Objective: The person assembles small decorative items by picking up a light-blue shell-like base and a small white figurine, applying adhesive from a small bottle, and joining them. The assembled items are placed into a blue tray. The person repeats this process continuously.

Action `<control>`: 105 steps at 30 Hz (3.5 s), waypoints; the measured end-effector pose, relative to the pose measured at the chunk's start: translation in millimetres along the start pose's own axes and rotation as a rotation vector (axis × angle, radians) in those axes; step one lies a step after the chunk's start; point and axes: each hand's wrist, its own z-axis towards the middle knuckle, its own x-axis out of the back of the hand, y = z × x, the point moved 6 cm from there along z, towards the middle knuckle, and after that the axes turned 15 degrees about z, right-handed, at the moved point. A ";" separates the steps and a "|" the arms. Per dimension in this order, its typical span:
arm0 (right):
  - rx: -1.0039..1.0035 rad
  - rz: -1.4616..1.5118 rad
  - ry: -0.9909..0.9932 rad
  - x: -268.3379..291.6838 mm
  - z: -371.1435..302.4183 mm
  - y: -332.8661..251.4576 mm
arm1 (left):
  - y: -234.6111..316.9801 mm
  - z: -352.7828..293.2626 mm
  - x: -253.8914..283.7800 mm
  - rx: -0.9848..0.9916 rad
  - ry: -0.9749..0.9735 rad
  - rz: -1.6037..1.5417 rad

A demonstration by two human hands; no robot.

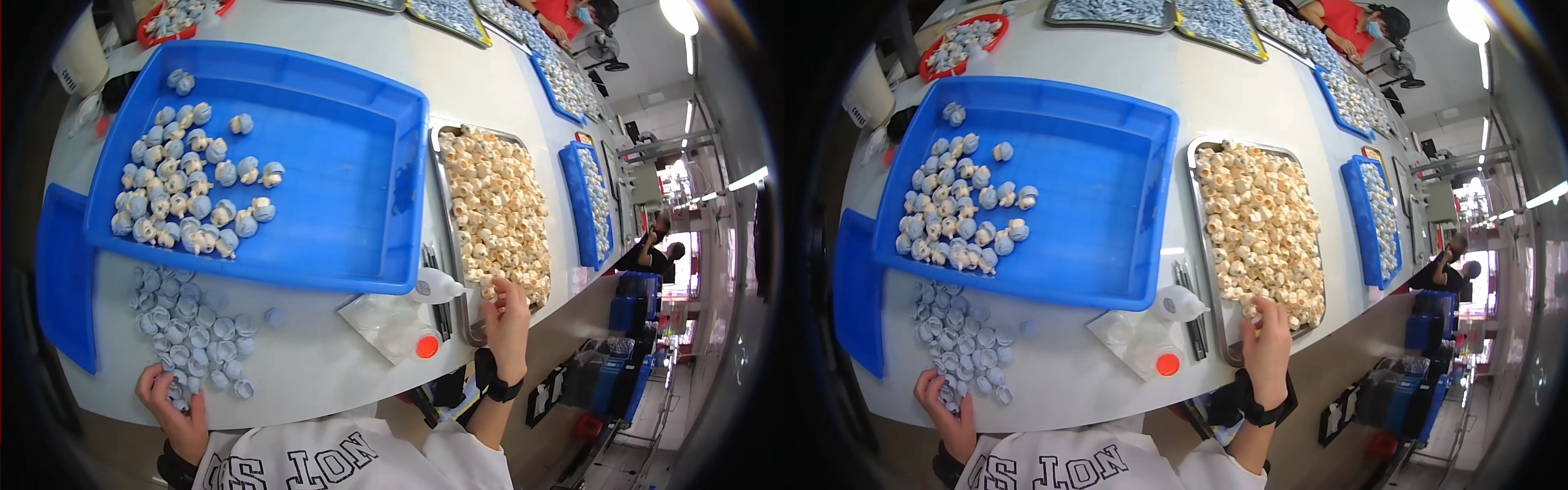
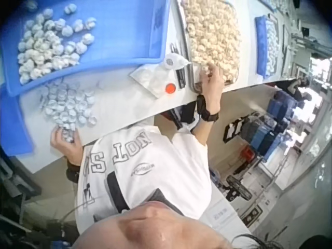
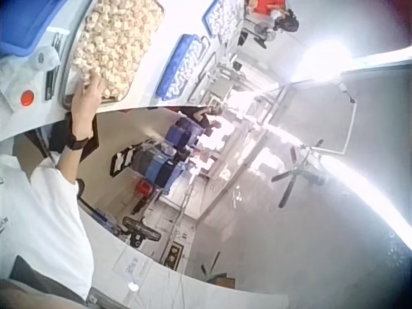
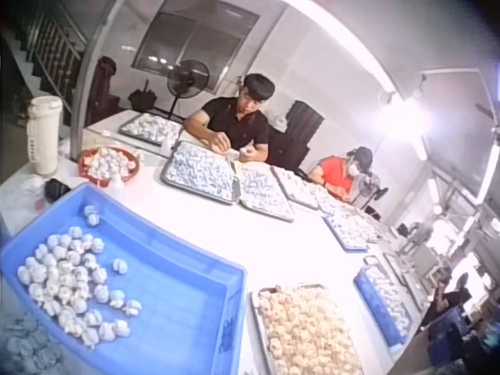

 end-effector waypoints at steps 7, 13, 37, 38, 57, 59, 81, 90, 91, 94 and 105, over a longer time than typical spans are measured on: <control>-0.078 -0.006 0.018 -4.1 -5.5 6.6 | 1.9 8.7 3.1 0.017 0.039 0.041; -0.109 0.129 0.167 5.3 -14.5 0.9 | -1.4 8.8 9.6 0.068 0.124 -0.039; 0.109 1.340 -0.471 -43.6 -100.5 -154.4 | 90.5 27.4 8.6 0.048 -1.095 -1.403; 0.089 1.383 -0.462 -44.7 -102.5 -151.9 | 99.0 31.8 10.2 0.008 -1.055 -1.400; 0.189 0.232 -0.006 -5.2 -55.2 -124.5 | 108.8 44.4 -14.7 0.125 -0.701 -1.307; 0.184 0.212 -0.011 -7.0 -53.6 -123.9 | 106.7 40.4 -16.6 0.165 -0.695 -1.395; 0.192 0.235 -0.005 -11.6 -57.4 -121.1 | 102.1 34.5 -24.9 0.001 -0.742 -1.410; 0.227 0.369 0.123 -7.7 -66.7 -114.2 | 97.9 41.6 -22.2 -0.038 -0.658 -1.370; 0.262 0.404 0.171 -5.0 -71.8 -115.3 | 97.1 40.5 -23.8 -0.039 -0.642 -1.351; 0.362 0.945 0.208 -8.6 -82.1 -124.6 | 101.0 41.4 -20.7 0.039 -0.615 -1.305; 0.326 1.436 -0.203 -61.4 -83.5 -176.6 | 123.0 52.8 -2.9 -0.252 -0.451 -1.066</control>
